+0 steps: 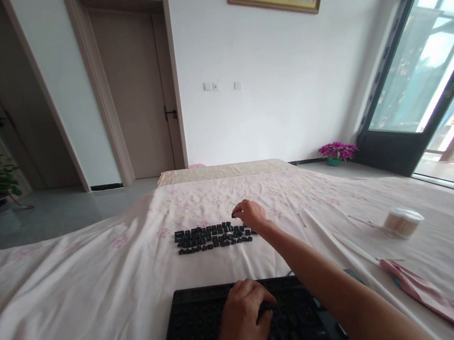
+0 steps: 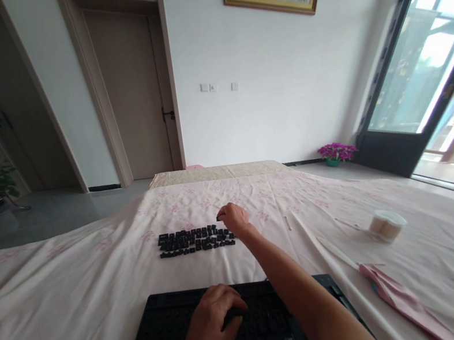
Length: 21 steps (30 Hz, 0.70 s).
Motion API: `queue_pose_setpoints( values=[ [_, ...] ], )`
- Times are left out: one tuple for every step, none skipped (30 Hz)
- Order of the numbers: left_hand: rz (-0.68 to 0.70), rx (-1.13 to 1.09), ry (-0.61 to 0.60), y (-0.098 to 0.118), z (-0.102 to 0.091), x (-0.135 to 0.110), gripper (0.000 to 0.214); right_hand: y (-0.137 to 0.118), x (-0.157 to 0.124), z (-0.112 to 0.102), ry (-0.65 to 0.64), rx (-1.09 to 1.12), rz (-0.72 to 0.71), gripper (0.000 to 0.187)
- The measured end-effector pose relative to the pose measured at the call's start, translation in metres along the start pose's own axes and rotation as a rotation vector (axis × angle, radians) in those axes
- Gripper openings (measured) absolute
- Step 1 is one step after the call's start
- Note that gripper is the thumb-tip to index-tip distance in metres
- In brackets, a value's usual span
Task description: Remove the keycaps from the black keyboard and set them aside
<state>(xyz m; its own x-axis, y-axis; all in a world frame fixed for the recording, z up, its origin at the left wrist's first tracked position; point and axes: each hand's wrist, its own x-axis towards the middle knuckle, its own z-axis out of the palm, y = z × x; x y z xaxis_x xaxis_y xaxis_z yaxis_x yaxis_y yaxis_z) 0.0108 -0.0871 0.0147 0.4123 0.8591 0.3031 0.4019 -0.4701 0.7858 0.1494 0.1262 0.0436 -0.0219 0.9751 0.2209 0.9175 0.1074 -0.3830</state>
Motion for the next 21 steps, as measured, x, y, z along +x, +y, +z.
queue_pose_setpoints(
  values=[
    [-0.001, -0.001, -0.004, 0.000, 0.000, 0.000, 0.026, 0.001, 0.003, 0.002, -0.011, -0.017, 0.013, 0.014],
    [-0.001, -0.002, -0.007, -0.001, 0.000, 0.001, 0.026, 0.001, 0.005, 0.004, -0.022, -0.033, 0.024, 0.013],
    [-0.002, 0.000, -0.011, -0.001, 0.000, 0.001, 0.026, 0.002, 0.006, 0.006, -0.032, -0.048, 0.034, 0.013],
    [-0.003, 0.001, -0.014, -0.001, 0.000, 0.002, 0.027, 0.003, 0.007, 0.008, -0.041, -0.061, 0.043, 0.013],
    [-0.004, 0.003, -0.017, -0.001, 0.000, 0.002, 0.027, 0.005, 0.007, 0.010, -0.048, -0.071, 0.050, 0.014],
    [-0.005, 0.005, -0.018, -0.001, 0.000, 0.003, 0.027, 0.006, 0.008, 0.011, -0.055, -0.080, 0.055, 0.014],
    [-0.007, 0.006, -0.019, -0.001, -0.001, 0.003, 0.027, 0.007, 0.008, 0.013, -0.061, -0.086, 0.058, 0.015],
    [-0.007, 0.006, -0.020, -0.001, -0.001, 0.003, 0.027, 0.008, 0.007, 0.014, -0.066, -0.090, 0.059, 0.015],
    [-0.007, 0.004, -0.021, -0.001, 0.000, 0.003, 0.027, 0.009, 0.007, 0.016, -0.069, -0.093, 0.060, 0.015],
    [-0.007, 0.001, -0.021, -0.001, 0.000, 0.003, 0.026, 0.010, 0.007, 0.017, -0.073, -0.094, 0.060, 0.015],
    [-0.008, 0.000, -0.021, -0.001, 0.000, 0.003, 0.026, 0.011, 0.007, 0.019, -0.076, -0.095, 0.059, 0.015],
    [-0.008, -0.001, -0.020, -0.001, 0.000, 0.003, 0.026, 0.011, 0.007, 0.020, -0.079, -0.095, 0.058, 0.015],
    [-0.007, 0.000, -0.020, -0.002, 0.000, 0.003, 0.025, 0.011, 0.007, 0.022, -0.082, -0.094, 0.057, 0.015],
    [-0.007, 0.002, -0.019, -0.002, 0.000, 0.003, 0.025, 0.012, 0.008, 0.023, -0.086, -0.093, 0.055, 0.015],
    [-0.008, 0.004, -0.019, -0.002, 0.000, 0.003, 0.025, 0.012, 0.008, 0.023, -0.088, -0.092, 0.053, 0.016],
    [-0.008, 0.005, -0.019, -0.002, 0.000, 0.003, 0.025, 0.012, 0.008, 0.024, -0.090, -0.091, 0.052, 0.017],
    [-0.010, 0.005, -0.021, -0.002, 0.000, 0.004, 0.025, 0.012, 0.009, 0.024, -0.091, -0.090, 0.050, 0.017],
    [-0.010, 0.006, -0.021, -0.002, 0.000, 0.003, 0.025, 0.012, 0.009, 0.023, -0.091, -0.089, 0.049, 0.018],
    [-0.011, 0.007, -0.021, -0.001, -0.001, 0.003, 0.025, 0.013, 0.009, 0.023, -0.090, -0.088, 0.048, 0.019],
    [-0.012, 0.009, -0.021, -0.001, -0.001, 0.003, 0.025, 0.013, 0.010, 0.022, -0.089, -0.088, 0.048, 0.020],
    [-0.013, 0.010, -0.021, 0.000, -0.002, 0.002, 0.026, 0.014, 0.010, 0.021, -0.086, -0.086, 0.048, 0.022]
  ],
)
